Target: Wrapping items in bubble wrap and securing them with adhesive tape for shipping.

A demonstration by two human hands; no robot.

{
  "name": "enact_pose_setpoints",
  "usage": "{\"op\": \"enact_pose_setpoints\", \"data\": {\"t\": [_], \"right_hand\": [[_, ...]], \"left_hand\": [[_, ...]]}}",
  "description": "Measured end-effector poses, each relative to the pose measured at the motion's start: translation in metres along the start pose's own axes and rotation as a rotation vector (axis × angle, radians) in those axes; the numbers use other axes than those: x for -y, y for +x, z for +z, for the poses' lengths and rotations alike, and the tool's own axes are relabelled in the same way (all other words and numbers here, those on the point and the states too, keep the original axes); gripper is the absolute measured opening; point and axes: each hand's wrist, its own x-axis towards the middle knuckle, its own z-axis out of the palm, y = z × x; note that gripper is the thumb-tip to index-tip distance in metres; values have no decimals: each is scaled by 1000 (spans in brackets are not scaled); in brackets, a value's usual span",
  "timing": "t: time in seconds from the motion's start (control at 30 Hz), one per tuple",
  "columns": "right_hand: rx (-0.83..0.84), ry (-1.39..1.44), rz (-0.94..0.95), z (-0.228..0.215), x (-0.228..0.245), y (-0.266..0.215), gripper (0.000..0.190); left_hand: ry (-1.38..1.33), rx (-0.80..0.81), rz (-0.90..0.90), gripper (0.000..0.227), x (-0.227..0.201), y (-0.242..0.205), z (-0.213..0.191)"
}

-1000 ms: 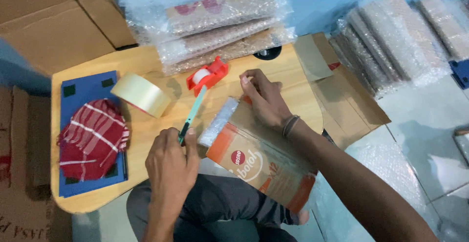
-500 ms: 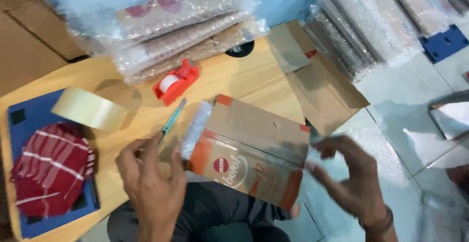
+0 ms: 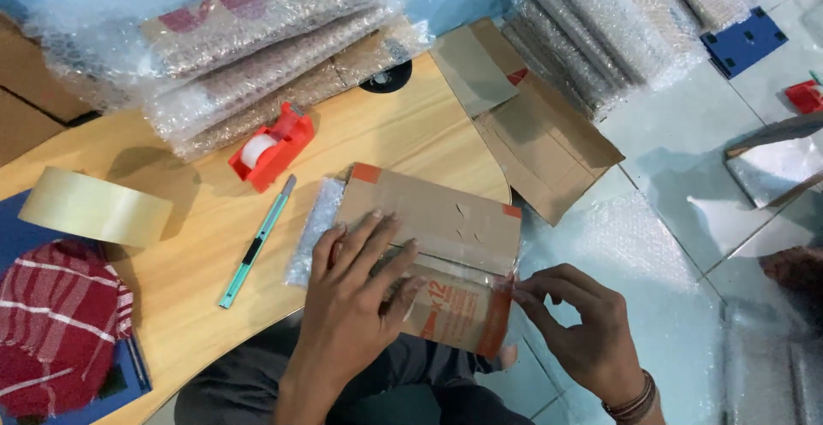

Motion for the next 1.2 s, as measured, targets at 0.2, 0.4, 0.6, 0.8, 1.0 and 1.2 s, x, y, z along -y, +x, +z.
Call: {"op": "enact_pose_setpoints", "data": {"t": [0.2,0.4,0.6,0.8,1.0,1.2], "right_hand": [[2,-51,107,-5,-16,-3,16],[-8,33,280,-9,-15,-10,15],[16,-141,167,-24,-25,-16,35],[-28,-134,269,-47,-26,-25,14],[35,411,343,-46,-46,-33,33],[172,711,316,-35,-20,-22,9]], "left_hand": [[48,-53,-26,27,3,-2,7],[20,-45,-48,30,3,-2,8],[19,-53,-55,29,2,-1,7],[15,-34,-73,28,5,-4,12],[44,-42,-60,31,1,-1,9],[64,21,-71,35,-7,5,1]]}}
